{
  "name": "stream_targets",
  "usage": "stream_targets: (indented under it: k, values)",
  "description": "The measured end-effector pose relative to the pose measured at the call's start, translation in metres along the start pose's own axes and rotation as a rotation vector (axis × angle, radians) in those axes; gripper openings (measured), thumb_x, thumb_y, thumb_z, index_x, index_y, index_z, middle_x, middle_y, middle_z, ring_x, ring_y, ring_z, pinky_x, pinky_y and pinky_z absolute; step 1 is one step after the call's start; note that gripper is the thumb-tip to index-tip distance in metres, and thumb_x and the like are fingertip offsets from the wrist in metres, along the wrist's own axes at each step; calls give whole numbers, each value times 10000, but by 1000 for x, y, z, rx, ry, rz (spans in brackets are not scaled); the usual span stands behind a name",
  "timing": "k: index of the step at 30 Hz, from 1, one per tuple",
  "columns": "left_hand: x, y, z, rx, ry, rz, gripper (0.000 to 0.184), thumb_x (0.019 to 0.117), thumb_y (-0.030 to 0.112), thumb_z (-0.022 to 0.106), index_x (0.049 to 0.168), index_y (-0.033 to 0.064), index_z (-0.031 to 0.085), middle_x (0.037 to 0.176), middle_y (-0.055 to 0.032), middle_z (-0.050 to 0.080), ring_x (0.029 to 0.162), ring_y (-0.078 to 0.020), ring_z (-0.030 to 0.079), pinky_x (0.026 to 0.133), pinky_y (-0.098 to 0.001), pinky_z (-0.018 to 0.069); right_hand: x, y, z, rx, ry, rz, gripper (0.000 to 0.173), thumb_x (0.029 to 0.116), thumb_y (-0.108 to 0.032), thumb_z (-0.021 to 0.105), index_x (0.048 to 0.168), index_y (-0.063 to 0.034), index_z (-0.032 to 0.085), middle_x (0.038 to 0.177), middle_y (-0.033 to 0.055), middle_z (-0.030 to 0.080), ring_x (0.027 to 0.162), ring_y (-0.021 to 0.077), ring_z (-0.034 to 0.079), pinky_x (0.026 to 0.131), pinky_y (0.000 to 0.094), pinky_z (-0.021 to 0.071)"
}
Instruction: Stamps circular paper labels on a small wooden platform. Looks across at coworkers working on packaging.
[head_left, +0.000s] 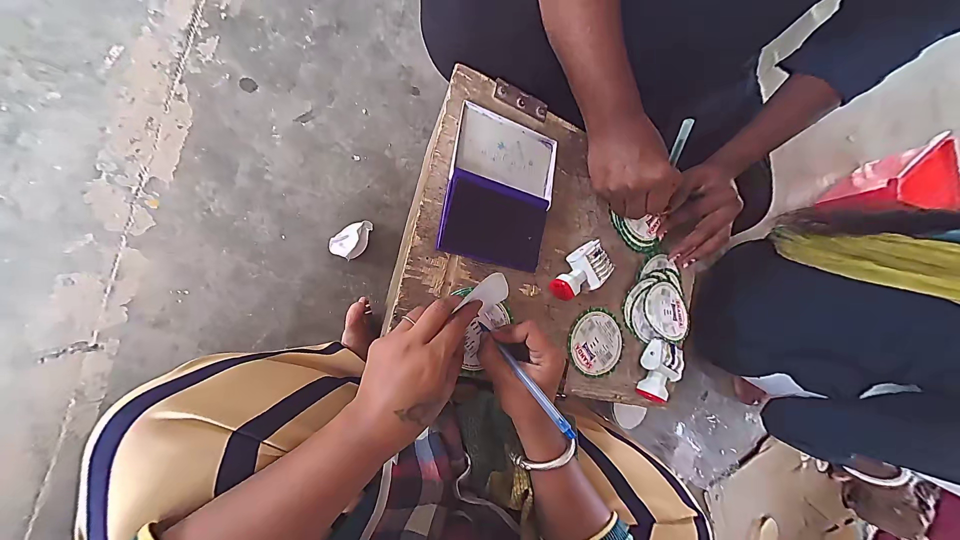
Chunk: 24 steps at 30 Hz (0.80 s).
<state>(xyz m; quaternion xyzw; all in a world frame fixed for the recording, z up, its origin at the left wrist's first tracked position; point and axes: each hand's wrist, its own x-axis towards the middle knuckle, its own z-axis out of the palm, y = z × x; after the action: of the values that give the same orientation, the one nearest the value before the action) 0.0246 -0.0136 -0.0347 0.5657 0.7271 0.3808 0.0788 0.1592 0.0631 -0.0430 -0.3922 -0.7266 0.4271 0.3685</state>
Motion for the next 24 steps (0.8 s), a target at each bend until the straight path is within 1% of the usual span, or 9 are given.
stream_targets:
  k: [2, 5, 7, 10, 13, 15, 18, 22, 24]
  values:
    - [-1, 0, 0, 3, 1, -1, 292, 901, 103, 607, 1147, 93, 764, 1125, -119, 745, 869, -270, 723, 724, -434, 514, -1, 1, 0, -38, 8, -9, 84, 787, -39, 707, 760, -54, 629, 740, -38, 690, 691, -59, 637, 631, 115, 530]
    - [-1, 0, 0, 12, -1, 0, 290, 904, 104, 611, 1149, 98, 765, 1152, -117, 746, 931, -270, 732, 774, -444, 523, 0, 2, 0, -27, 3, -19, 86, 786, -30, 713, 767, -56, 633, 744, -39, 685, 693, -56, 634, 637, 117, 533]
    - [-1, 1, 0, 13, 3, 6, 284, 904, 100, 611, 1141, 91, 767, 1140, -115, 748, 914, -270, 730, 761, -442, 522, 0, 1, 0, -6, 10, -14, 99, 784, -28, 710, 766, -70, 623, 746, -50, 684, 693, -57, 636, 635, 121, 537]
    - [-1, 0, 0, 11, -2, 3, 275, 916, 108, 610, 1146, 91, 762, 1136, -113, 747, 901, -268, 729, 759, -443, 527, 1, 1, 1, 0, 16, -2, 87, 787, -27, 715, 778, -65, 638, 752, -54, 699, 691, -61, 643, 635, 121, 545]
    - [-1, 1, -1, 3, -7, 12, 293, 896, 94, 614, 1150, 83, 762, 1128, -122, 746, 915, -273, 728, 757, -448, 519, 0, 0, 0, -5, 5, 20, 102, 791, -36, 714, 773, -81, 624, 731, -64, 686, 659, -64, 626, 604, 117, 530]
    - [0, 0, -1, 9, -5, 11, 289, 904, 101, 613, 1150, 87, 762, 1144, -119, 746, 916, -270, 728, 769, -450, 517, 1, 0, 1, -14, 15, 17, 97, 786, -41, 715, 770, -77, 627, 729, -59, 692, 656, -64, 628, 603, 116, 529]
    - [-1, 0, -1, 8, -4, 10, 284, 907, 100, 610, 1146, 82, 764, 1136, -119, 746, 891, -272, 720, 752, -435, 512, 0, 0, 1, 5, 24, 26, 97, 791, -35, 718, 781, -85, 635, 740, -68, 694, 665, -65, 632, 613, 121, 538]
    - [-2, 1, -1, 5, -12, 13, 288, 905, 98, 617, 1156, 82, 759, 1156, -118, 743, 935, -277, 727, 779, -457, 516, 0, 0, 0, -7, 17, 6, 96, 796, -28, 713, 779, -80, 634, 730, -69, 682, 657, -69, 621, 608, 114, 531]
    - [0, 0, -1, 12, -3, 28, 276, 902, 96, 616, 1132, 83, 768, 1145, -113, 747, 908, -276, 725, 756, -449, 515, 2, 0, 2, -11, 21, 8, 94, 800, -31, 707, 783, -82, 630, 730, -70, 681, 655, -70, 617, 604, 114, 526]
